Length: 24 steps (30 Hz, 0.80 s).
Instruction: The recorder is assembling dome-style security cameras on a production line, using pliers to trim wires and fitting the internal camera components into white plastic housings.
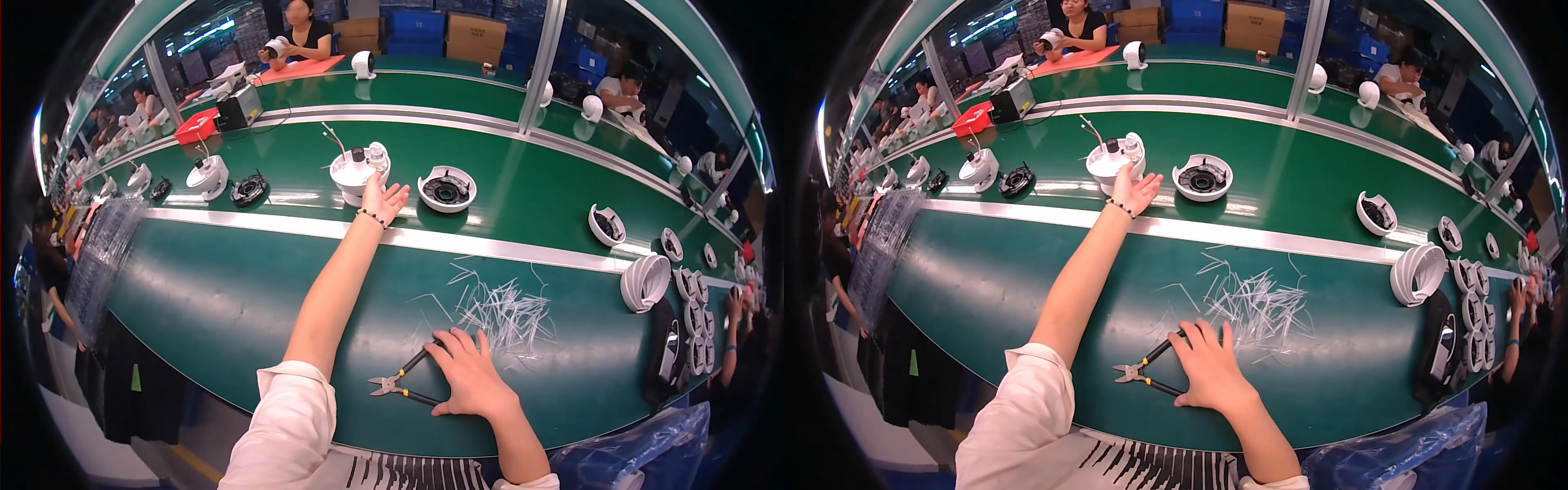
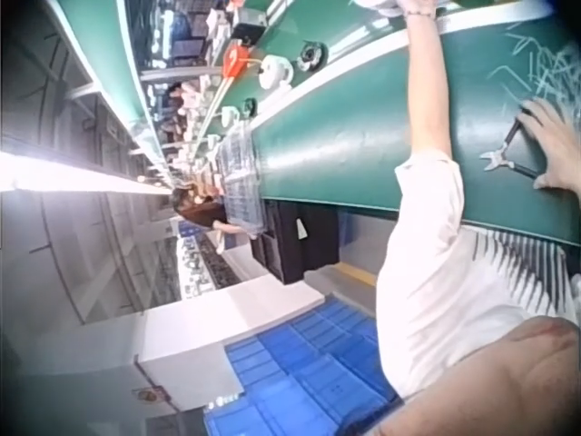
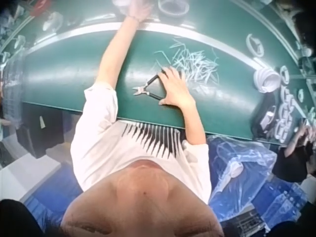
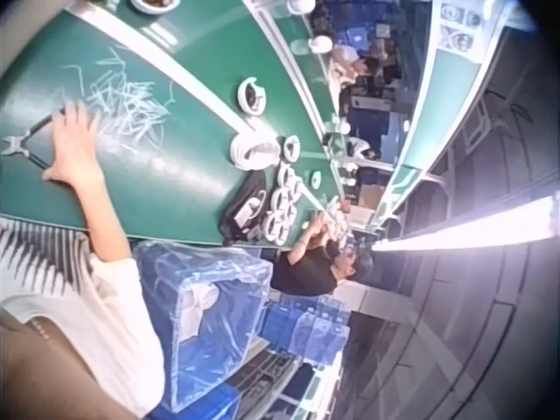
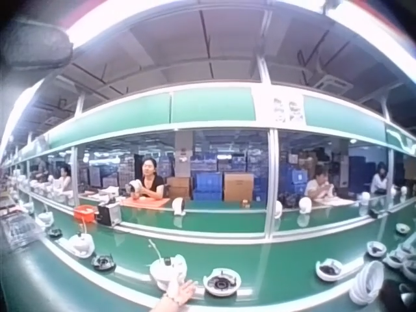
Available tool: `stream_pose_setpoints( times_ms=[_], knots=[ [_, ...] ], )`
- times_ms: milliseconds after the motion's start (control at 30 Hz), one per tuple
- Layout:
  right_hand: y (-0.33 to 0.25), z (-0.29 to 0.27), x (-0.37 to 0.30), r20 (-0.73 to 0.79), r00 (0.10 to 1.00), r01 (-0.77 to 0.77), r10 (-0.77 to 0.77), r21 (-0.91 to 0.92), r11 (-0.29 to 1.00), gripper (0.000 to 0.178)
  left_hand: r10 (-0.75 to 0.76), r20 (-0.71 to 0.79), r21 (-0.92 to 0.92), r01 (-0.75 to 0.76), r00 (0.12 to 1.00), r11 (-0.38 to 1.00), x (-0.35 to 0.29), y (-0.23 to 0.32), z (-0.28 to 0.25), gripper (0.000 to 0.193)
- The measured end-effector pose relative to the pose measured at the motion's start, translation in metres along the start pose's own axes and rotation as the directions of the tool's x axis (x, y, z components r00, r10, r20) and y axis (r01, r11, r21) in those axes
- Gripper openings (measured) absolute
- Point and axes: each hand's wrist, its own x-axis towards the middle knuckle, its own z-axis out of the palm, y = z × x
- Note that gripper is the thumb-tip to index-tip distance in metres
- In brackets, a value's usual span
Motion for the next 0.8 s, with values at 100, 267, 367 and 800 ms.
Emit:
stream_pose_setpoints(
  times_ms=[100, 267, 367, 800],
  knots=[
    [0.001, -0.004, -0.001, 0.023, 0.999, 0.029, -0.029, 0.019, 0.999, 0.088, 0.062, -0.047, -0.039, -0.064, 0.997, 0.997, 0.005, -0.007, 0.0, 0.059],
    [-0.015, -0.006, -0.004, 0.051, 0.998, 0.039, -0.039, 0.004, 0.999, 0.07, 0.095, 0.046, -0.106, -0.09, 0.994, 0.99, 0.003, 0.006, -0.01, 0.043],
    [-0.024, 0.002, -0.007, 0.012, 0.999, 0.053, -0.052, -0.047, 0.998, 0.059, 0.075, 0.126, -0.085, -0.065, 0.989, 0.994, -0.011, 0.016, -0.012, 0.042],
    [0.018, -0.015, -0.005, -0.281, 0.959, 0.27, -0.021, 0.938, -0.219, 0.075, -0.064, 0.452, 0.437, -0.158, 0.889, 0.885, -0.132, 0.02, 0.0, 0.057]
  ],
)
